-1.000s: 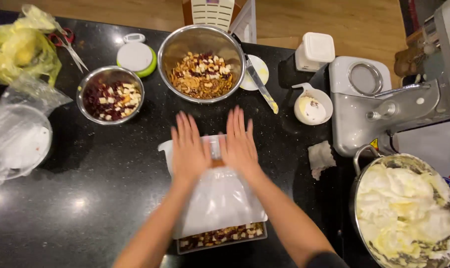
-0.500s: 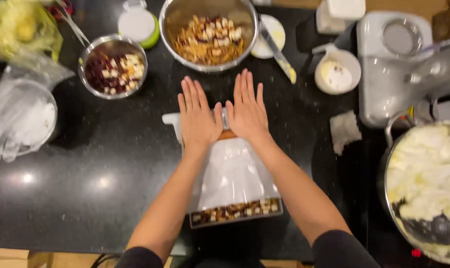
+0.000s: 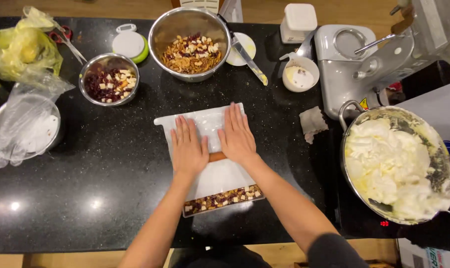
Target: The person places a sheet of parchment paper over a rectangular tray filled with nuts and uses a wooden rolling pin to press the nuts down. The person repeatedly rolls the pin back and forth over the parchment paper to flatten the nuts within the tray.
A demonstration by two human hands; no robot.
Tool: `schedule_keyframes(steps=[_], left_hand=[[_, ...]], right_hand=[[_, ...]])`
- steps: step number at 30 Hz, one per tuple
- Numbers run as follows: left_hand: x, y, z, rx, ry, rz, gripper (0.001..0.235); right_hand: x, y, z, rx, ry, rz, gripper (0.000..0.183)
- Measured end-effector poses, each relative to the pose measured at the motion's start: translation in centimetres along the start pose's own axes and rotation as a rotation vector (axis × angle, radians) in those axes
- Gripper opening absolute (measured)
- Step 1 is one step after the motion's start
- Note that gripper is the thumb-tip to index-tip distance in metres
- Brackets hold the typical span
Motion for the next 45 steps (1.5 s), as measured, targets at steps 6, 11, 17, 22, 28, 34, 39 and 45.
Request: schedule_keyframes(steps=[6, 11, 17, 22, 28, 34, 39, 45], left_hand=[[3.0, 3.5, -7.7, -0.044, 0.073, 0.081, 0.075], [2.2, 2.1, -3.9, -0.011, 0.053, 0.047, 0.079], [3.2, 4.1, -6.8, -0.035, 0.03, -0.011, 0.082], [2.0, 4.8, -16.4, -0.05, -0.056, -0.141, 0.077], [9.3, 1.1, -13.4, -0.042, 0.117, -0.549, 0.06], [5.5, -10.4, -16.3, 0.419, 0.143, -0.148, 0.044], [-0.5, -10.2, -16.4, 0.262, -0.231, 0.034, 0.041], [-2.4, -11.2, -12.0, 0.371, -0.16, -0.555, 0.041]], right_hand=[[1.4, -2.8, -7.3, 0.075, -0.086, -0.12, 0.073], [0.3, -2.1, -3.9, 0.017, -0.067, -0.097, 0.077], [1.3, -2.6, -7.2, 0.023, -0.042, -0.073, 0.077], [1.8, -4.2, -17.0, 0.029, -0.063, -0.072, 0.077], [1.3, -3.6, -14.7, 0.199, -0.117, 0.102, 0.055], [4.3, -1.3, -11.9, 0.165, -0.114, 0.069, 0.044], [5.8, 9.5, -14.8, -0.494, -0.105, 0.173, 0.07], [3.1, 10.0, -18.1, -0.668, -0.263, 0.266, 0.04]])
Point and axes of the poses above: each hand's wrist, its own z-axis towards the middle knuckle, its own x-axis out of the back of the hand, y = z × x, the point moved 10 cm from there along z, towards the middle knuckle, and after that the axes turned 1 degree about y, right-handed, at the moved point
